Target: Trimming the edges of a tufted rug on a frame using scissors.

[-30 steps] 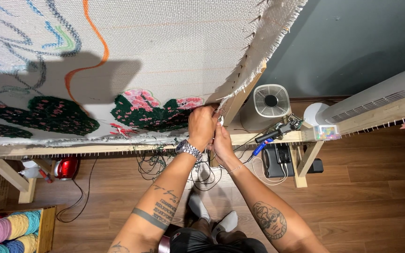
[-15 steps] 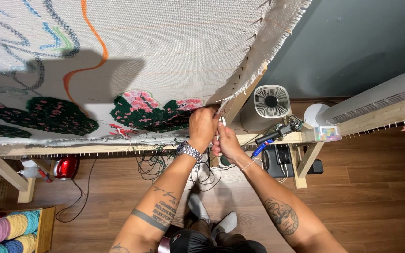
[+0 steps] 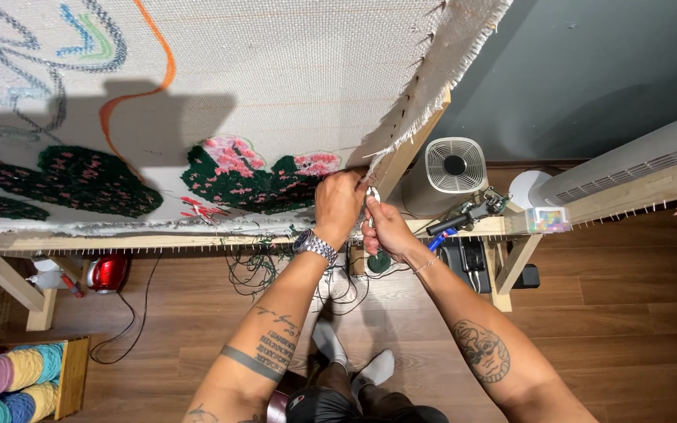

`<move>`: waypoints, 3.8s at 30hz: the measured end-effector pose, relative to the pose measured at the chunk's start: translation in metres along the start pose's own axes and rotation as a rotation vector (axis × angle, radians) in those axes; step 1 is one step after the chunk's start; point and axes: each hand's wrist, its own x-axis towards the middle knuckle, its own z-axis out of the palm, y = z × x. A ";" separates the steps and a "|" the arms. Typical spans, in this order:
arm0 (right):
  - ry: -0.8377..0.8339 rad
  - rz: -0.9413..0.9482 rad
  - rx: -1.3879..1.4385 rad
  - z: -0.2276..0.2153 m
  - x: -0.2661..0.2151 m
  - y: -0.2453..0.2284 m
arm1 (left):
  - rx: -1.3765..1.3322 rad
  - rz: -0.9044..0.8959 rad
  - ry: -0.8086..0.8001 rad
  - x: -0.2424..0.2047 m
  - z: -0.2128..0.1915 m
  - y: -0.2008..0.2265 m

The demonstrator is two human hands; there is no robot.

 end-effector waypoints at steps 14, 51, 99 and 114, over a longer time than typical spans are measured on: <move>0.049 -0.071 -0.019 0.000 -0.002 0.038 | 0.066 0.046 -0.013 -0.006 0.004 -0.008; 0.118 -0.208 0.231 0.009 0.042 0.064 | 0.150 0.080 -0.055 -0.002 0.025 -0.028; -0.030 0.022 -0.015 -0.016 0.017 0.018 | 0.039 0.141 0.074 -0.010 0.023 -0.021; -0.011 -0.172 -0.059 -0.026 0.028 0.040 | -0.080 -0.044 0.066 -0.020 0.041 -0.034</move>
